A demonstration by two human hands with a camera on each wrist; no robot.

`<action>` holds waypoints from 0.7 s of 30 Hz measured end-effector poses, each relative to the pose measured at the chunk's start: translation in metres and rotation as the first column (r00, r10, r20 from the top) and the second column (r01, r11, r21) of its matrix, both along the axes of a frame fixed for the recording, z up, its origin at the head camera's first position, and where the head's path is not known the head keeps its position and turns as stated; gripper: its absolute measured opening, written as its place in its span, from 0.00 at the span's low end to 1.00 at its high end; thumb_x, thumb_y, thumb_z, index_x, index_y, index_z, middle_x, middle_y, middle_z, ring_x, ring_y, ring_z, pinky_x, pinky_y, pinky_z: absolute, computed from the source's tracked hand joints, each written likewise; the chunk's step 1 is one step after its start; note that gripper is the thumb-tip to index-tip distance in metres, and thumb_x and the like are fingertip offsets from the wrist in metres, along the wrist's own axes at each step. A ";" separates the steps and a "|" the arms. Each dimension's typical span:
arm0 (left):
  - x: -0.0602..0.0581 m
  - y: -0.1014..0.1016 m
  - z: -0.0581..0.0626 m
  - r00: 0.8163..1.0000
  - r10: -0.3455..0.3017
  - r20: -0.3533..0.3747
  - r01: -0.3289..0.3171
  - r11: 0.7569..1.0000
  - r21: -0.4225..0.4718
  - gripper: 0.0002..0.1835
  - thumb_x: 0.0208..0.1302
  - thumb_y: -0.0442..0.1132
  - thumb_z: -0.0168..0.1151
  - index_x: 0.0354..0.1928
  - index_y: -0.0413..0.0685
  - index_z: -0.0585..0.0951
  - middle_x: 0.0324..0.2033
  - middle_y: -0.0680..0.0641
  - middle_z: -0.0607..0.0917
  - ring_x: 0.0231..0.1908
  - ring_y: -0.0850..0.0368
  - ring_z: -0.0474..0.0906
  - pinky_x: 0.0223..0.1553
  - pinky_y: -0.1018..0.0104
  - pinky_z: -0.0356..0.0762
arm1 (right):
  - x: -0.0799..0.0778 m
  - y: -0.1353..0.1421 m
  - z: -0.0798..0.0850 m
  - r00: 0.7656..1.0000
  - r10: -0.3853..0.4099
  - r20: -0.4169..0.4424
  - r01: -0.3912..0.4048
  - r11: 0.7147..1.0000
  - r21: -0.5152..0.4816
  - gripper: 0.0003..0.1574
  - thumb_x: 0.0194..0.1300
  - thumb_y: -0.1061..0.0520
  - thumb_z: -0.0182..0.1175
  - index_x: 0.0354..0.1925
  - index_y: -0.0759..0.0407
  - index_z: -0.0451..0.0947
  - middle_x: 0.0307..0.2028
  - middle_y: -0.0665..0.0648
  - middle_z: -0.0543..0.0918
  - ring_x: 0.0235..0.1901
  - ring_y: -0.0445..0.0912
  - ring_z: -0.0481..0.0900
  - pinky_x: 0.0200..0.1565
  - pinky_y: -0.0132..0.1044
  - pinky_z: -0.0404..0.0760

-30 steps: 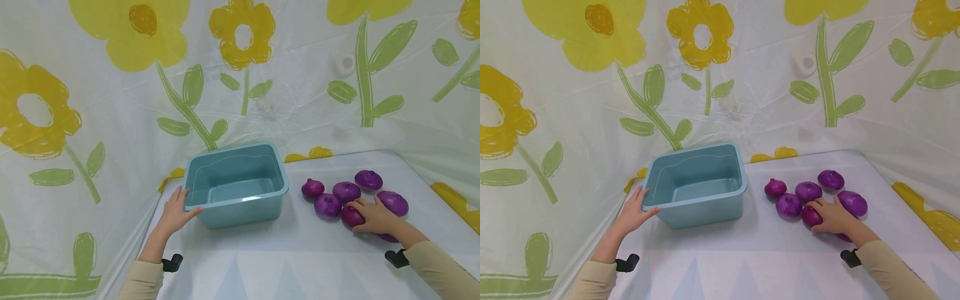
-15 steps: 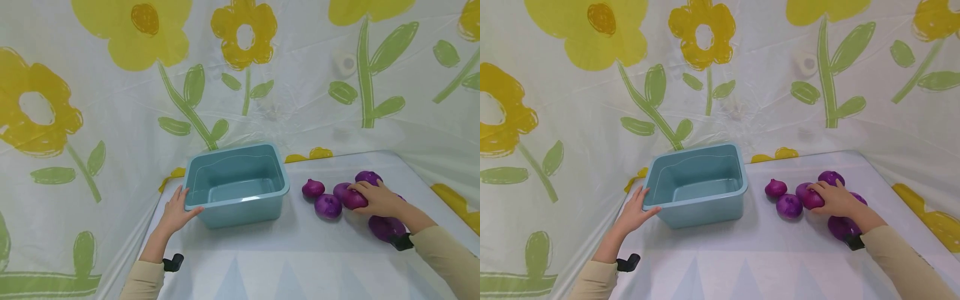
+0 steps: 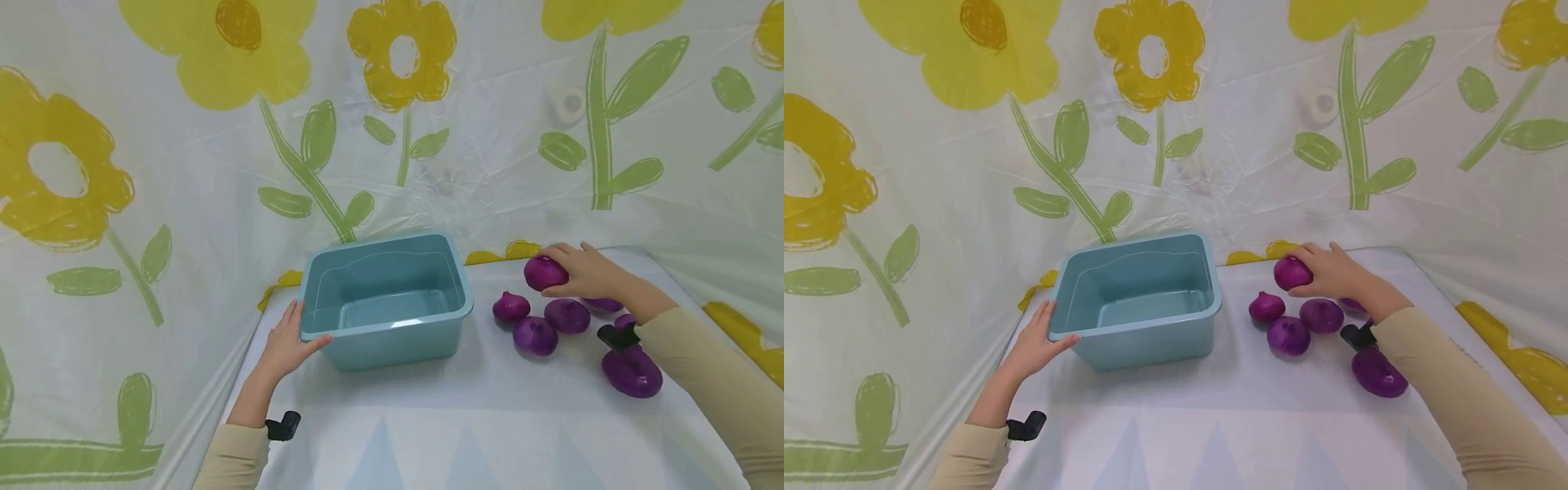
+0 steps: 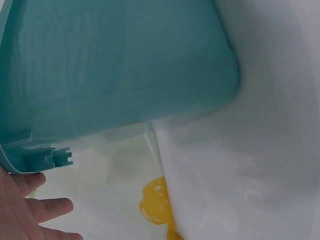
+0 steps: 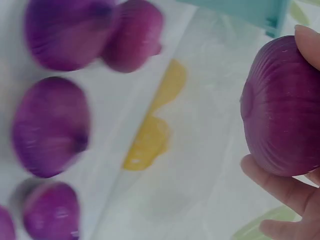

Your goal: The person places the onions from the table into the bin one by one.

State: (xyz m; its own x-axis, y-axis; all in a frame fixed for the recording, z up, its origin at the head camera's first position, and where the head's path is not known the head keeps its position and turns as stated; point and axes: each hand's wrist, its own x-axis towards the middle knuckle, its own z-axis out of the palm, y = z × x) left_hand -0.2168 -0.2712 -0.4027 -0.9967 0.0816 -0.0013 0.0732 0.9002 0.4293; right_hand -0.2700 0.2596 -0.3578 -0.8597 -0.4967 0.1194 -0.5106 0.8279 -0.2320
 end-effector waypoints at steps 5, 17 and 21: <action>-0.001 0.000 -0.001 1.000 -0.011 -0.019 0.011 1.000 0.010 0.57 0.52 0.67 0.56 0.70 0.36 0.45 0.69 0.34 0.45 0.66 0.33 0.46 0.59 0.31 0.46 | -0.013 -0.022 0.021 1.000 0.019 -0.014 -0.019 1.000 -0.008 0.40 0.51 0.41 0.66 0.56 0.59 0.65 0.52 0.65 0.72 0.49 0.59 0.72 0.53 0.66 0.56; 0.000 -0.001 -0.001 1.000 -0.006 -0.010 0.007 0.999 0.034 0.57 0.52 0.67 0.57 0.70 0.37 0.44 0.70 0.35 0.44 0.66 0.32 0.46 0.58 0.31 0.49 | -0.035 -0.098 0.049 0.995 0.092 0.030 -0.091 0.995 -0.047 0.40 0.52 0.45 0.66 0.60 0.56 0.64 0.54 0.61 0.72 0.46 0.57 0.73 0.48 0.52 0.72; 0.000 0.000 -0.001 1.000 -0.004 0.008 0.004 0.999 0.047 0.57 0.52 0.67 0.57 0.70 0.38 0.44 0.70 0.36 0.43 0.66 0.32 0.46 0.57 0.32 0.51 | -0.040 -0.123 0.048 0.987 0.133 0.094 -0.133 0.991 -0.005 0.42 0.53 0.42 0.65 0.61 0.54 0.62 0.54 0.60 0.71 0.45 0.56 0.75 0.46 0.49 0.75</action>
State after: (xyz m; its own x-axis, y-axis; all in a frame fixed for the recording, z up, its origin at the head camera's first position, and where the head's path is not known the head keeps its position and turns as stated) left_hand -0.2166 -0.2717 -0.4033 -0.9963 0.0857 -0.0053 0.0731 0.8790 0.4713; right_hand -0.3096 0.1368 -0.3097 -0.7933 -0.6075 0.0408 -0.5923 0.7544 -0.2831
